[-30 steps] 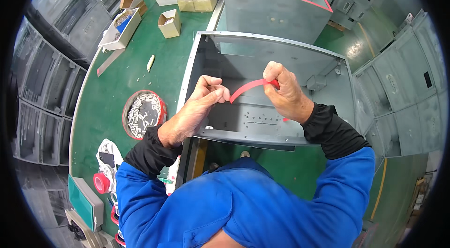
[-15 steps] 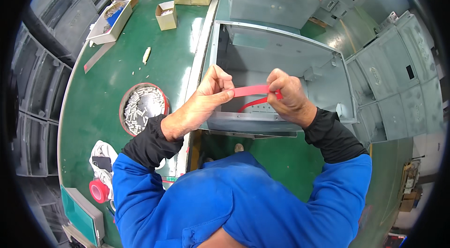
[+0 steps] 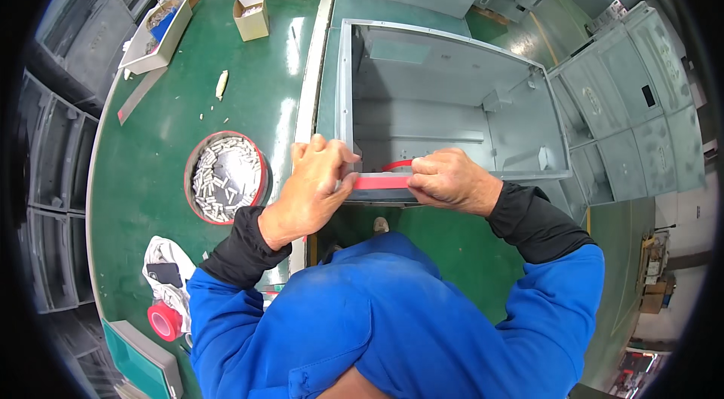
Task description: The person walks through a warehouse and approaches a workstation. They pick up a metal cabinet door and place it on a table. The person then applies red protective tape along the edges of the door, smoothing it down with their fingers.
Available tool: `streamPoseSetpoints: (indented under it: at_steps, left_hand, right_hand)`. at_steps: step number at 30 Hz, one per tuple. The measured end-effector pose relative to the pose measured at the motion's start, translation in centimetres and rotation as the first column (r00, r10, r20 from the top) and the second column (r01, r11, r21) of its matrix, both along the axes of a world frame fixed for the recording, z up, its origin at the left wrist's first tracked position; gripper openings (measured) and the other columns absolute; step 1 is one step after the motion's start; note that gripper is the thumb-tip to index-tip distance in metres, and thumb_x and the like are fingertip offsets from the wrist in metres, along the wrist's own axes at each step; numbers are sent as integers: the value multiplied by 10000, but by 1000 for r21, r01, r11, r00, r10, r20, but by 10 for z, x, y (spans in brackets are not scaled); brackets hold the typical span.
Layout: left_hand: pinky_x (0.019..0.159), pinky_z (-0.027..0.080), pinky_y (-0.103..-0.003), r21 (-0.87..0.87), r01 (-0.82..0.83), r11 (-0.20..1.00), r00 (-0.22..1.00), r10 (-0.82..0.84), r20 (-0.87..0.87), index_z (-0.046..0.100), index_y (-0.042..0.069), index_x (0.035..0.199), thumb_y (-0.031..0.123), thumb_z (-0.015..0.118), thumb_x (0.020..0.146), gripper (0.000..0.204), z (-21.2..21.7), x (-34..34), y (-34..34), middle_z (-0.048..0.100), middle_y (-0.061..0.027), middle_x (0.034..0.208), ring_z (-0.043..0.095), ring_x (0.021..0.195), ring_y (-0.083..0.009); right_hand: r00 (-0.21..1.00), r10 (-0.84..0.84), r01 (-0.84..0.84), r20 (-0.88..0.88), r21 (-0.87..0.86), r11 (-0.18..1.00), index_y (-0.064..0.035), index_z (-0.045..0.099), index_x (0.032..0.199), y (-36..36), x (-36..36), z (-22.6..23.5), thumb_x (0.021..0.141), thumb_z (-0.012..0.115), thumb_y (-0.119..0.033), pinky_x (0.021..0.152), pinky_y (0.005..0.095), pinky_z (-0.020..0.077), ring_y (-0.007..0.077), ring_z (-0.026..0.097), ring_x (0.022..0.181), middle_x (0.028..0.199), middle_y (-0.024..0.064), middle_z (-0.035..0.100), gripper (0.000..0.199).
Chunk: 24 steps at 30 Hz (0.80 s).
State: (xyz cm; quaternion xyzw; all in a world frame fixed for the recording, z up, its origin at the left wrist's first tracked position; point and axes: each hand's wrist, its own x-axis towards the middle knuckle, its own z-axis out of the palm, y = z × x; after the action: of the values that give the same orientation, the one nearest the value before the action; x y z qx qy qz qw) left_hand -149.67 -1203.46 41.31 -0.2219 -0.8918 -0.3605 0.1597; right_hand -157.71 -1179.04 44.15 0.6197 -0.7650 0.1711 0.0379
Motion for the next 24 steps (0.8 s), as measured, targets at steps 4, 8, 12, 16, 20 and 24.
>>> streamPoseSetpoints:
  at_steps: [4, 8, 12, 16, 20, 24]
  left_hand:
    - [766, 315, -328, 606, -113, 787, 979, -16, 203, 423, 56, 975, 27, 537, 844, 176, -46, 8, -6, 439, -50, 815, 422, 776, -174]
    - [641, 336, -266, 879, -44, 475, 945, -266, 191, 379, 45, 970, -7, 506, 869, 171, -75, 10, 12, 395, -52, 796, 362, 695, -124]
    - [646, 321, -265, 869, -38, 493, 958, -231, 172, 376, 44, 982, -8, 510, 867, 183, -76, 10, 13, 355, -40, 778, 340, 693, -122]
    - [652, 318, -261, 883, -48, 467, 951, -250, 184, 374, 46, 984, -16, 507, 859, 192, -75, 9, 14, 356, -36, 781, 338, 693, -117]
    - [677, 316, -259, 883, -59, 465, 946, -257, 199, 371, 54, 984, -23, 506, 850, 205, -76, 8, 13, 355, -32, 793, 341, 707, -112]
    - [737, 309, -239, 875, -26, 484, 930, -309, 199, 349, 125, 1037, 1, 489, 884, 241, -77, 7, 11, 321, -15, 896, 333, 794, -109]
  right_hand:
    - [1000, -28, 28, 3, 14, 1000, -69, 480, 678, 0, 2, -1, 712, 671, -37, 455, 342, 386, 202, 468, 512, 627, 40, 410, 197]
    - [999, -41, 41, -3, 20, 999, -70, 475, 681, -3, 1, -4, 702, 687, -29, 454, 335, 394, 199, 482, 516, 640, 39, 435, 216]
    - [1000, -10, 10, -1, 32, 999, -73, 476, 718, -7, -1, -4, 684, 708, -7, 452, 334, 412, 203, 512, 528, 665, 38, 484, 243]
    - [1000, -18, 18, 17, 17, 1000, -76, 465, 735, -8, -2, -3, 687, 702, 4, 450, 334, 409, 204, 506, 524, 651, 37, 473, 255]
    - [999, -14, 13, 34, 25, 1000, -76, 453, 726, -9, -3, -2, 690, 698, 5, 451, 331, 403, 207, 500, 518, 638, 34, 469, 260]
    - [999, -10, 9, 50, 19, 1000, -77, 450, 716, -11, -3, -1, 692, 694, 7, 452, 336, 392, 206, 491, 513, 628, 34, 458, 259]
